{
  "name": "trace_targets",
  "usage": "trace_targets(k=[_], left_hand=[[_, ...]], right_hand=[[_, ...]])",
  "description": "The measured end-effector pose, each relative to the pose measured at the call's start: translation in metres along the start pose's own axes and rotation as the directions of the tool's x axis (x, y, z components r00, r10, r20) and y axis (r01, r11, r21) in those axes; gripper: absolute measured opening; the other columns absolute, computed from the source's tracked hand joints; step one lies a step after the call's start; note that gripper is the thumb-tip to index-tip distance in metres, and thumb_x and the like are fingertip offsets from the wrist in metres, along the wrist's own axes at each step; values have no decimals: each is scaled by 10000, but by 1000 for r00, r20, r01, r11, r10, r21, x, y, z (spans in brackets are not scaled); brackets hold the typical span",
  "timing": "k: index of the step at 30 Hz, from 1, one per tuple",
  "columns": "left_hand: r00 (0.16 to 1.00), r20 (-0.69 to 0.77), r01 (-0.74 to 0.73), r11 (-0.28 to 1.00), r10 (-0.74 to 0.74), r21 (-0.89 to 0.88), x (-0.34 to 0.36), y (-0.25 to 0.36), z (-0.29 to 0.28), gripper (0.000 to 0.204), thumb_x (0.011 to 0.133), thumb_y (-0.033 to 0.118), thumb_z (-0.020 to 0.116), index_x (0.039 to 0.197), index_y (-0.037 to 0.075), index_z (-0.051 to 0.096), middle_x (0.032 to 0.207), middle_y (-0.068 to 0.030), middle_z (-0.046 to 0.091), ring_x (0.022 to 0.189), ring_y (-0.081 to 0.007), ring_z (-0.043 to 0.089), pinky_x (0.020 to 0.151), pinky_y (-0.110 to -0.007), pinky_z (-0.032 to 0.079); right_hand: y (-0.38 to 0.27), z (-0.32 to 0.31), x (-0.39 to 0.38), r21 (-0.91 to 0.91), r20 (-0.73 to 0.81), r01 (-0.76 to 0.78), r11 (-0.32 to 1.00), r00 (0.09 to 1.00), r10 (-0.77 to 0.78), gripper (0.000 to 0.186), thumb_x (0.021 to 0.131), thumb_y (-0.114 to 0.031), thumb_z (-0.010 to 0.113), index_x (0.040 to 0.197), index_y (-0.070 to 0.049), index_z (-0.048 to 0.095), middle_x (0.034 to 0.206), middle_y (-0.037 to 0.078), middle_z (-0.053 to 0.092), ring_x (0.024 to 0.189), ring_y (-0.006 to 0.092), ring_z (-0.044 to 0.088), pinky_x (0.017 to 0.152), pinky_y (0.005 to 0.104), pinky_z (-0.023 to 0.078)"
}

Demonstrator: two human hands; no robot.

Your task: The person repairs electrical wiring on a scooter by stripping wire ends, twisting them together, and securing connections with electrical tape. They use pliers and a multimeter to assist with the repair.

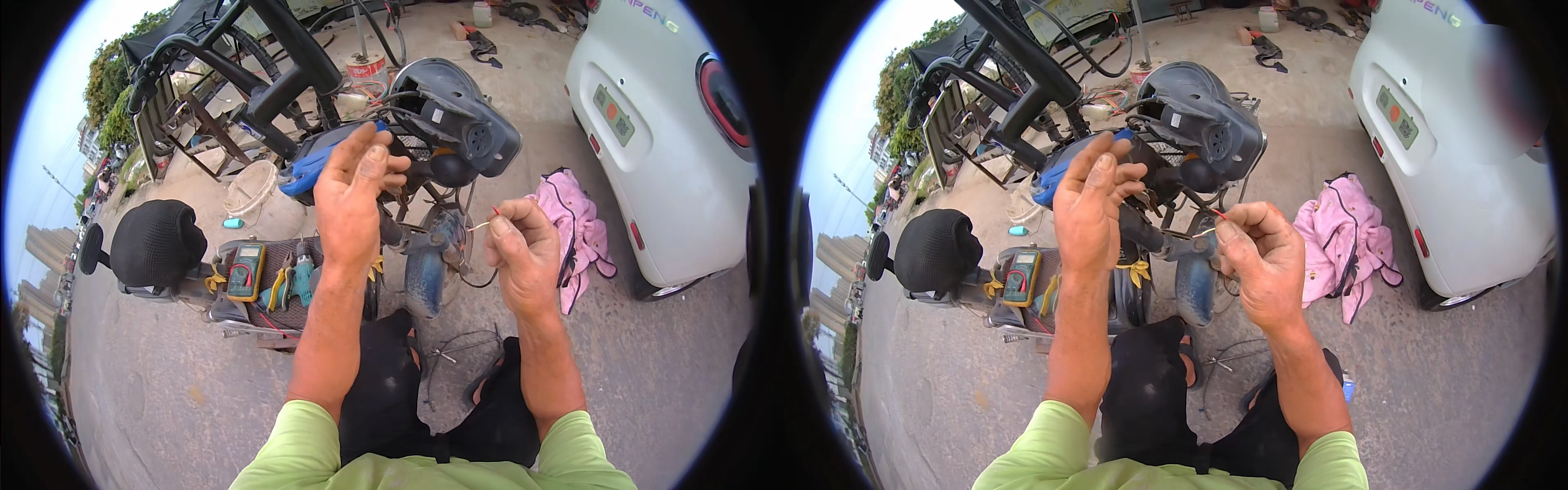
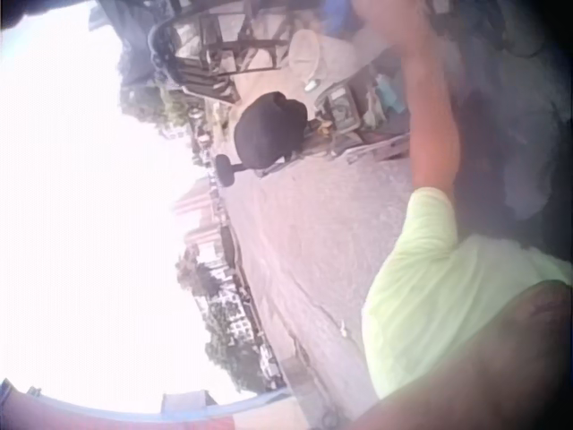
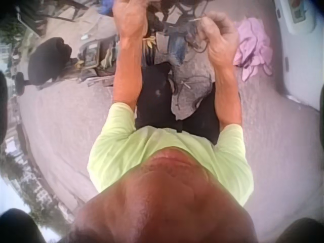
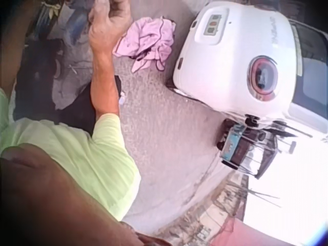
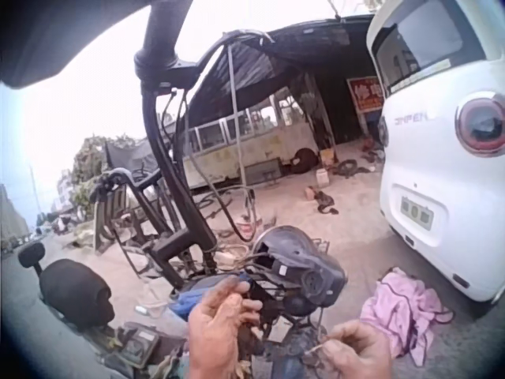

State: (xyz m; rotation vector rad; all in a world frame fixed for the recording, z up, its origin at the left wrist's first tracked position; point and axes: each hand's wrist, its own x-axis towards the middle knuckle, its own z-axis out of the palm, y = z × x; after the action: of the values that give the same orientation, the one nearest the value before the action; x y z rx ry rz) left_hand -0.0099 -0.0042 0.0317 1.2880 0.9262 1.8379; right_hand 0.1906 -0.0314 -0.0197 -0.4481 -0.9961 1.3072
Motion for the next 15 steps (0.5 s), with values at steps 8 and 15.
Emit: trace_targets(k=[8, 15], left_hand=[[918, -42, 390, 915, -395, -104, 63, 33, 3, 321, 1074, 248, 546, 1237, -28, 537, 1077, -181, 703, 815, -231, 712, 669, -331, 577], [852, -178, 451, 863, -492, -225, 77, 40, 18, 144, 1067, 253, 569, 1017, 118, 561, 798, -6, 610, 658, -155, 583, 622, -333, 480]], right_hand=[[5, 1, -21, 42, 50, -72, 997, 996, 69, 117, 971, -115, 710, 1012, -23, 650, 763, -4, 605, 629, 57, 527, 564, 218, 441], [-5, -5, -35, -15, 52, -86, 996, 995, 87, 101, 968, -103, 707, 997, -22, 654, 771, -10, 604, 633, 43, 523, 551, 216, 436]])
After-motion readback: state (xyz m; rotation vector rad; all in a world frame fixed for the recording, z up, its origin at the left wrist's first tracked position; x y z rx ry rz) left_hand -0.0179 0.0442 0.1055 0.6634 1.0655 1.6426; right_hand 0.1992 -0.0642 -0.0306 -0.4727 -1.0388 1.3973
